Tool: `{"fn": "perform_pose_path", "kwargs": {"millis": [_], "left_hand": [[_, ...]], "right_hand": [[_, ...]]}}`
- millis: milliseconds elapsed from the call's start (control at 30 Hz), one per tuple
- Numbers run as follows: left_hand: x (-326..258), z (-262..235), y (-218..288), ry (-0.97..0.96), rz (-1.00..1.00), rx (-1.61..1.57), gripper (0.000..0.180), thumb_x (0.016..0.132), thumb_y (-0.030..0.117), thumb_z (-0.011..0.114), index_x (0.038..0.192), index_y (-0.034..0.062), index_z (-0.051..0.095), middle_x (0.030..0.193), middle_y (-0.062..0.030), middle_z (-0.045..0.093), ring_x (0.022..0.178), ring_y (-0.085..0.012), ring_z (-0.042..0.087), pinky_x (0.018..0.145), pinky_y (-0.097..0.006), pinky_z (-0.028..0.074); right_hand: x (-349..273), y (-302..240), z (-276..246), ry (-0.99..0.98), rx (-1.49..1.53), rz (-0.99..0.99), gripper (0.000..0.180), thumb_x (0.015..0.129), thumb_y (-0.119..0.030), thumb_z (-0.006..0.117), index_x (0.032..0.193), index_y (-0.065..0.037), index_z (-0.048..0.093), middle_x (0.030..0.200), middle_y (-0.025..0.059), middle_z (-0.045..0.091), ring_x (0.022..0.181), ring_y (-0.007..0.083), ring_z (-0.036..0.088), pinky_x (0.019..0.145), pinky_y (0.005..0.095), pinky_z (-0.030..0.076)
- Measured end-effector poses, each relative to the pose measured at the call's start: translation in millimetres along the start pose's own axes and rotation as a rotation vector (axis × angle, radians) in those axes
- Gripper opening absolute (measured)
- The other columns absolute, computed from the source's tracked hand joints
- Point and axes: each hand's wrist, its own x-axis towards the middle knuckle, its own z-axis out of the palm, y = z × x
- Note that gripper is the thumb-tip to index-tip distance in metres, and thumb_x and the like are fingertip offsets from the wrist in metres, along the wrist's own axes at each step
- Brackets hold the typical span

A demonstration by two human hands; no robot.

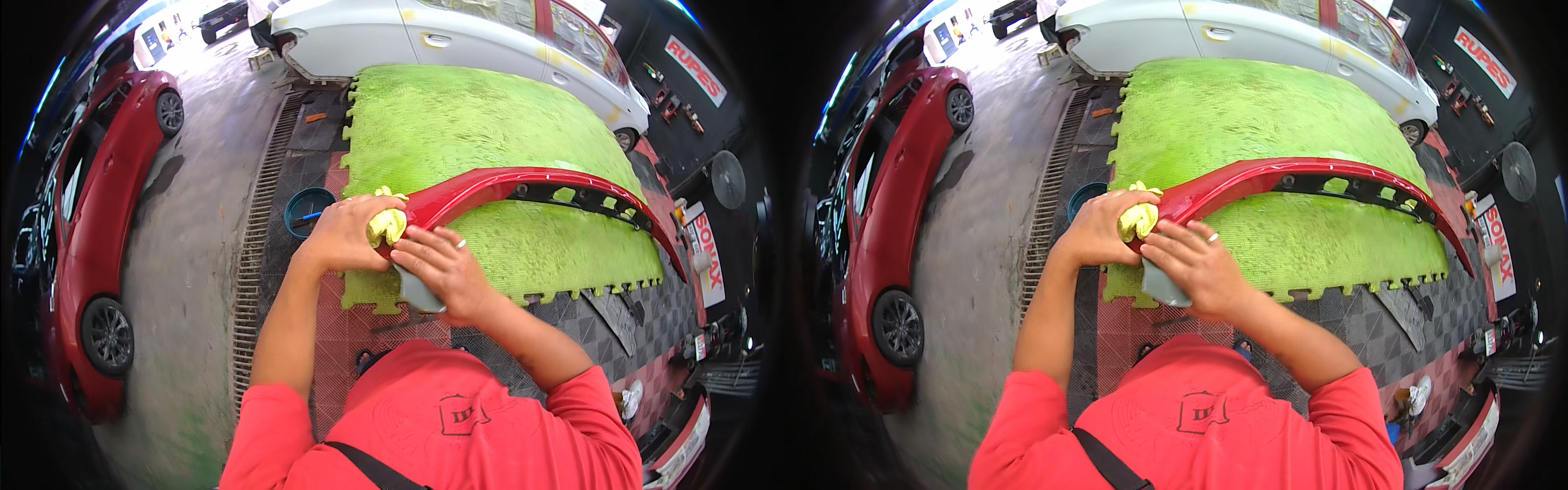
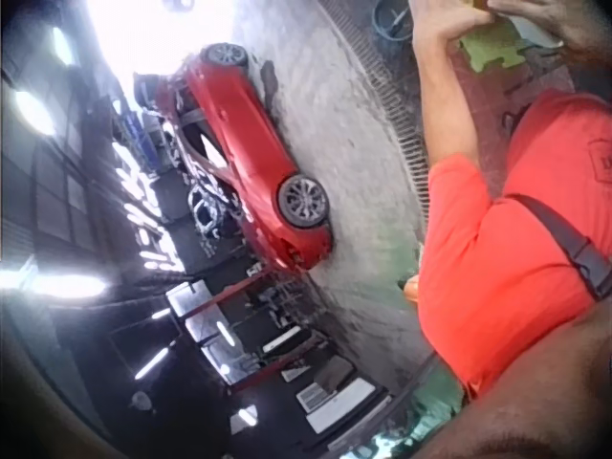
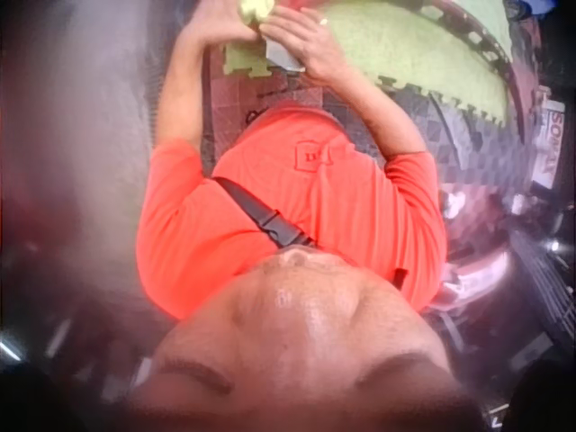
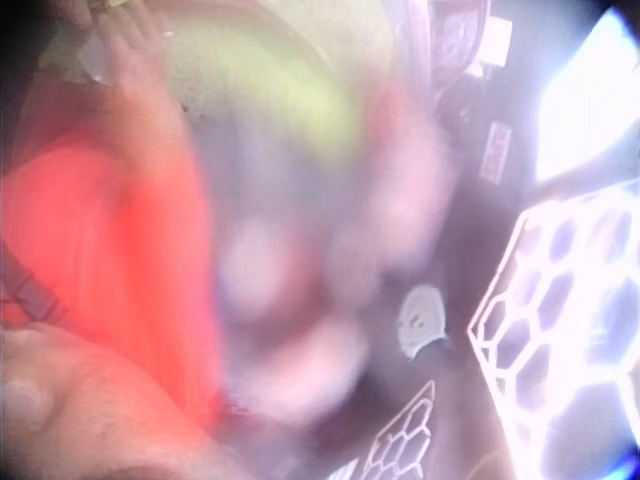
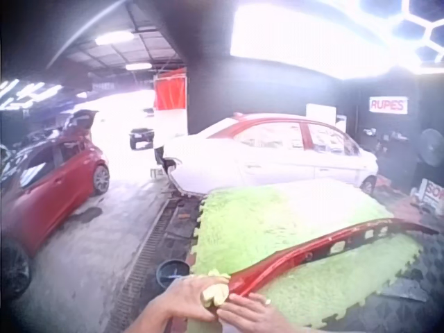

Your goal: The person sands a red car bumper with a sanding block and wipes it with a yellow cloth. The bumper is placed on a green foam mat in a garage.

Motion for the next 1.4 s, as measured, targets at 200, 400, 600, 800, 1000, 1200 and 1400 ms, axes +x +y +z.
{"fn": "perform_pose_path", "kwargs": {"millis": [200,400,600,800,1000,1200,1400], "left_hand": [[-11,6,-1,0.043,0.013,0.053,0.088,0.058,0.026,0.092,0.143,0.0234,0.069,0.118,-0.0169,0.075,0.116,-0.0406,0.071,0.103,-0.049,0.058],[-23,22,1,0.088,0.063,0.122,0.105,0.055,0.036,0.103,0.151,0.0258,0.064,0.132,-0.0239,0.071,0.128,-0.0461,0.067,0.111,-0.054,0.055],[-32,28,-7,0.112,0.12,0.124,0.121,0.049,0.05,0.109,0.157,0.0277,0.059,0.145,-0.0247,0.066,0.139,-0.048,0.061,0.117,-0.056,0.053],[-32,36,-11,0.121,0.113,0.131,0.122,0.043,0.049,0.11,0.153,0.0217,0.063,0.139,-0.0195,0.069,0.129,-0.0441,0.064,0.112,-0.055,0.054],[-33,30,-12,0.107,0.057,0.099,0.121,0.044,0.045,0.11,0.153,0.0225,0.063,0.139,-0.0199,0.069,0.128,-0.0446,0.064,0.112,-0.054,0.055],[-30,39,-12,0.118,0.071,0.046,0.124,0.046,0.046,0.109,0.157,0.0225,0.059,0.144,-0.0198,0.07,0.136,-0.0469,0.063,0.12,-0.055,0.05],[-33,34,-17,0.135,0.053,0.051,0.123,0.048,0.047,0.109,0.158,0.023,0.058,0.145,-0.0198,0.07,0.138,-0.0465,0.063,0.127,-0.057,0.044]], "right_hand": [[-13,79,-12,0.199,-0.371,0.387,0.065,0.085,-0.012,0.075,0.15,-0.012,0.066,0.161,0.0125,0.064,0.153,0.0333,0.054,0.128,0.0575,0.035],[-5,36,16,0.128,-0.32,0.138,0.056,0.093,-0.013,0.063,0.149,-0.009,0.067,0.155,0.012,0.068,0.151,0.034,0.057,0.126,0.0585,0.038],[-61,149,-70,0.16,-0.594,0.548,0.067,0.083,-0.008,0.078,0.148,-0.017,0.067,0.155,0.0097,0.069,0.148,0.0332,0.059,0.126,0.0545,0.037],[-25,111,-49,0.221,-0.367,0.454,0.063,0.076,0.001,0.074,0.139,-0.007,0.071,0.143,0.0165,0.072,0.142,0.0364,0.063,0.125,0.0536,0.042],[-9,96,-45,-0.001,-0.246,0.209,0.068,0.082,-0.002,0.073,0.149,-0.012,0.067,0.153,0.0104,0.069,0.152,0.0325,0.056,0.128,0.0536,0.039],[-79,171,-113,0.101,-0.474,0.508,0.061,0.084,0.005,0.068,0.143,-0.01,0.07,0.147,0.0136,0.072,0.143,0.0385,0.062,0.121,0.0537,0.046],[-3,148,-62,0.002,-0.287,0.347,0.066,0.082,0.003,0.064,0.148,-0.007,0.066,0.149,0.0195,0.07,0.144,0.0378,0.061,0.125,0.0523,0.044]]}}
